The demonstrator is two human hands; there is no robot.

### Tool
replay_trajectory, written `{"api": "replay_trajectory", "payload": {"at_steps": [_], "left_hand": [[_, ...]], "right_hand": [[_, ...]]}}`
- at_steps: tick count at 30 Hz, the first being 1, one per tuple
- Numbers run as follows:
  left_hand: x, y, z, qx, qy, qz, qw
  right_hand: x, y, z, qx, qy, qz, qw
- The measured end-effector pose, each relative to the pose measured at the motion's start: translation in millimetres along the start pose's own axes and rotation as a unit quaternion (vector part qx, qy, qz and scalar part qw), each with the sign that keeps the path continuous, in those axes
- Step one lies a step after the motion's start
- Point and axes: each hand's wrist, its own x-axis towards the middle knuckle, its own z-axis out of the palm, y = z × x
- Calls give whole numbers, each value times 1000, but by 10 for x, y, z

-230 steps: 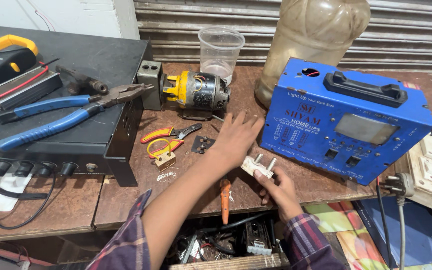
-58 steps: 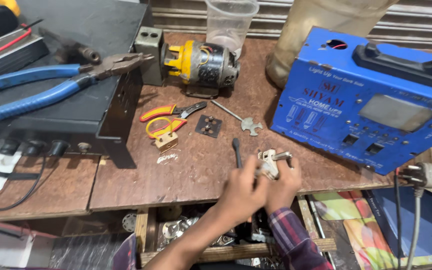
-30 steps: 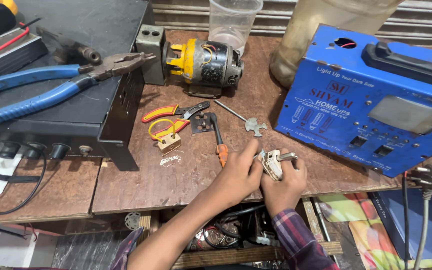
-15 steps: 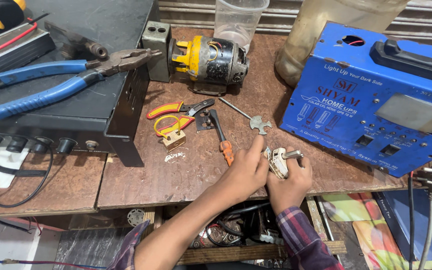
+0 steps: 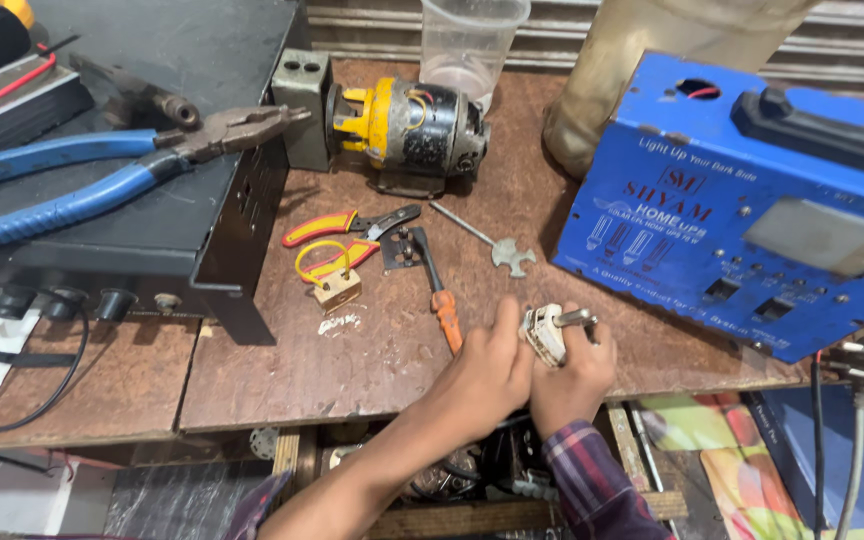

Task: The person disassembles a white electrical component on a workbench using a screwdriver, then retrieves a cylindrical metal part from a drawer and repeatedly rubs its surface with a small metal piece. The person places the disassembled component into the drawer and continues rubbing the metal part.

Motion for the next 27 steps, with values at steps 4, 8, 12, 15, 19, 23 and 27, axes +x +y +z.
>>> {"api": "replay_trajectory", "payload": {"at_steps": [4,8,12,15,19,23,27], "left_hand": [[95,30,30,-5,9,-22,1000],[25,65,74,-1,16,-46,999],[22,87,93,6,37,-19,999],[87,59,115,4,38,-31,999],[31,1,161,23,47,-4,999],[-39,28,200,26,42,-8,999],[-112,161,289,14,79,-37,996]], "right_hand": [[1,37,9,26,2,13,1000],[-5,66,30,9,-6,5,1000],[-10,95,52,8,3,1,1000],[-18,112,51,38,-9,40,998],[-21,125,26,31,1,0,1000],[-38,127,-25,41,-6,9,999],[-12,111,-25,53,-6,22,998]]}}
